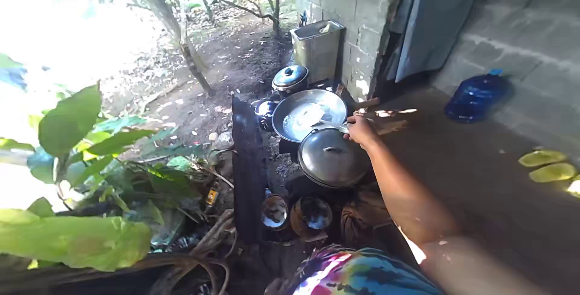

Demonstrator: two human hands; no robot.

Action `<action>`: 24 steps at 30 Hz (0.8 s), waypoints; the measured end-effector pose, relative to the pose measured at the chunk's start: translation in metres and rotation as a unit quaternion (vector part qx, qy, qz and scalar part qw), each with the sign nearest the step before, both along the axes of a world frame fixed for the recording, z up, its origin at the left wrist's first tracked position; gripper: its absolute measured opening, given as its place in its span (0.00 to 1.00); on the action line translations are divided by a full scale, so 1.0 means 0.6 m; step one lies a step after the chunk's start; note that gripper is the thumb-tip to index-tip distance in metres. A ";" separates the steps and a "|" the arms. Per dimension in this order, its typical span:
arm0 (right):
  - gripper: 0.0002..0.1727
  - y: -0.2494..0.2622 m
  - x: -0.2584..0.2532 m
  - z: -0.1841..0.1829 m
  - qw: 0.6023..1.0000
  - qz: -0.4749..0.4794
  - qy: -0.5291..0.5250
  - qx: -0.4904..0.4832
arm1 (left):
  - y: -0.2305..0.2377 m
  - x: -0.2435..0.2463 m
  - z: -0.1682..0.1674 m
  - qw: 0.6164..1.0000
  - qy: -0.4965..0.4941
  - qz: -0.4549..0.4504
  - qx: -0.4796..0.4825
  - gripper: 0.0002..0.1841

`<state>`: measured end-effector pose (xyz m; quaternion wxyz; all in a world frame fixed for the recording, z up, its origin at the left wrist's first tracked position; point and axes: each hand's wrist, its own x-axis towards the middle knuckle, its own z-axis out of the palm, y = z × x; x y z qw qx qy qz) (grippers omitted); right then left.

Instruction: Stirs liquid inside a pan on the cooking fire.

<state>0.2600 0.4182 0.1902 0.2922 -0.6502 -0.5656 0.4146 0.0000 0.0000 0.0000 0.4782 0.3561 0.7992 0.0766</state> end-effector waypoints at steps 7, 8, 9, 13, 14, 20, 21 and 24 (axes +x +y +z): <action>0.25 -0.083 -0.024 0.060 0.990 0.015 -0.103 0.093 | 0.295 0.112 0.380 0.945 -0.109 -0.057 0.302 0.17; 0.25 -0.092 -0.027 0.061 0.990 0.012 -0.093 0.102 | 0.340 0.131 0.407 0.944 -0.124 -0.071 0.299 0.18; 0.26 -0.100 -0.029 0.064 0.990 0.012 -0.089 0.105 | 0.385 0.148 0.425 0.945 -0.133 -0.075 0.289 0.20; 0.31 -0.134 -0.031 0.085 0.992 0.026 -0.059 0.111 | 0.530 0.194 0.419 0.944 -0.181 0.014 0.277 0.24; 0.32 -0.139 -0.032 0.087 0.992 0.031 -0.044 0.112 | 0.554 0.201 0.411 0.941 -0.195 0.033 0.273 0.26; 0.46 -0.152 -0.073 0.048 0.990 0.058 -0.008 0.132 | 0.616 0.212 0.388 0.932 -0.260 0.081 0.238 0.19; 0.47 -0.157 -0.077 0.048 0.990 0.067 -0.013 0.122 | 0.618 0.205 0.385 0.930 -0.274 0.077 0.232 0.18; 0.49 -0.164 -0.085 0.041 0.990 0.088 -0.006 0.112 | 0.615 0.201 0.386 0.936 -0.251 0.101 0.226 0.15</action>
